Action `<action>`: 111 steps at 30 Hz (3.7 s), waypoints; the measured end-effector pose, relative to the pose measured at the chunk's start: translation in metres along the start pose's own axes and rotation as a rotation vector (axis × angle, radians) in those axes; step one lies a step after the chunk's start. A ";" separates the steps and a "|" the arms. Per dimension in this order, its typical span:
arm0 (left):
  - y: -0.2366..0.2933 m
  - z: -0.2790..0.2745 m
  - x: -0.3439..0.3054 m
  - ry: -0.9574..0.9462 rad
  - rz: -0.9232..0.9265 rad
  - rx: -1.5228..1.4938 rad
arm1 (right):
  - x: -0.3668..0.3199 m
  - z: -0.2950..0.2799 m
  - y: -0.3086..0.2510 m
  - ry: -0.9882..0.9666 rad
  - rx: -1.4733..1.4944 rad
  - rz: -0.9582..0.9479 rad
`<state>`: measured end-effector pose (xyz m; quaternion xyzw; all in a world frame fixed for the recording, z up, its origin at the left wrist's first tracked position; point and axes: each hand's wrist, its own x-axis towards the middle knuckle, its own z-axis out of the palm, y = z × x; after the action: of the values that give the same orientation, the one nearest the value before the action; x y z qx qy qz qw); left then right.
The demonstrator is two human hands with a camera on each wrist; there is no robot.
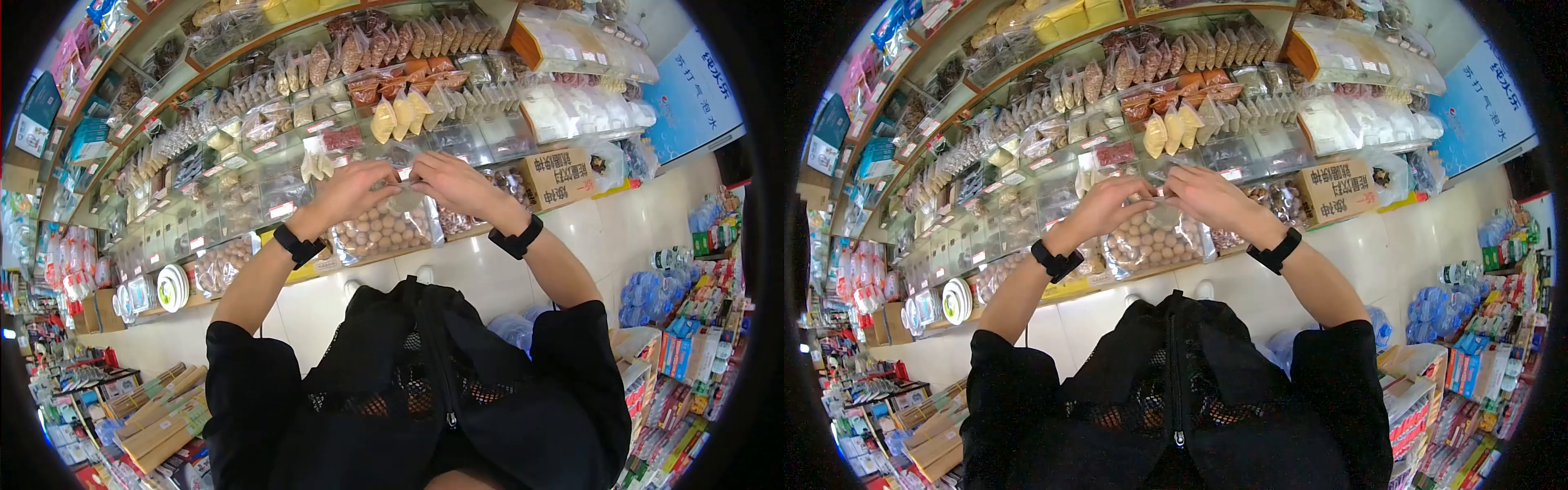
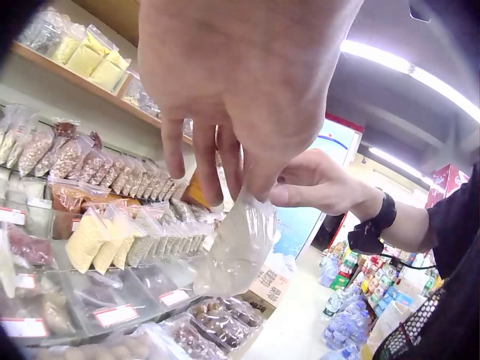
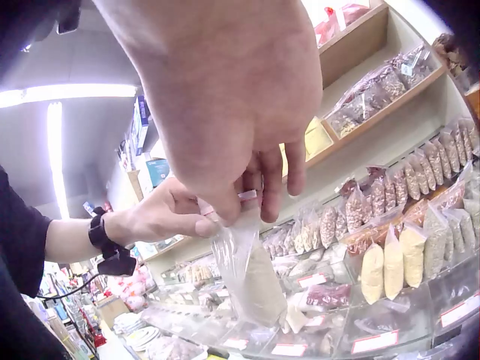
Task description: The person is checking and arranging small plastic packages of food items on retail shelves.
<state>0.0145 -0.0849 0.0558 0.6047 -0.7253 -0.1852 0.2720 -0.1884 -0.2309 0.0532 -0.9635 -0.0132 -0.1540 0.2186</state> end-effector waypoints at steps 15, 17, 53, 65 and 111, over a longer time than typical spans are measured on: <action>0.000 -0.002 0.059 -0.102 0.092 -0.014 | -0.035 -0.031 0.027 0.065 -0.059 0.167; -0.012 -0.004 0.060 -0.143 0.124 -0.020 | -0.028 -0.033 0.027 0.062 -0.068 0.164; -0.301 -0.063 0.038 0.137 -0.362 -0.179 | 0.205 0.106 0.145 -0.059 0.107 0.568; -0.298 -0.102 -0.044 0.515 -0.646 -0.166 | 0.296 0.227 0.248 -0.292 -0.375 0.156; -0.433 0.018 0.129 -0.467 -0.258 0.298 | 0.151 0.105 0.135 -0.074 0.139 0.517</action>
<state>0.3237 -0.2989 -0.1948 0.6661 -0.7046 -0.2438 -0.0194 -0.0012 -0.3144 -0.0476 -0.9225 0.2146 -0.0567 0.3158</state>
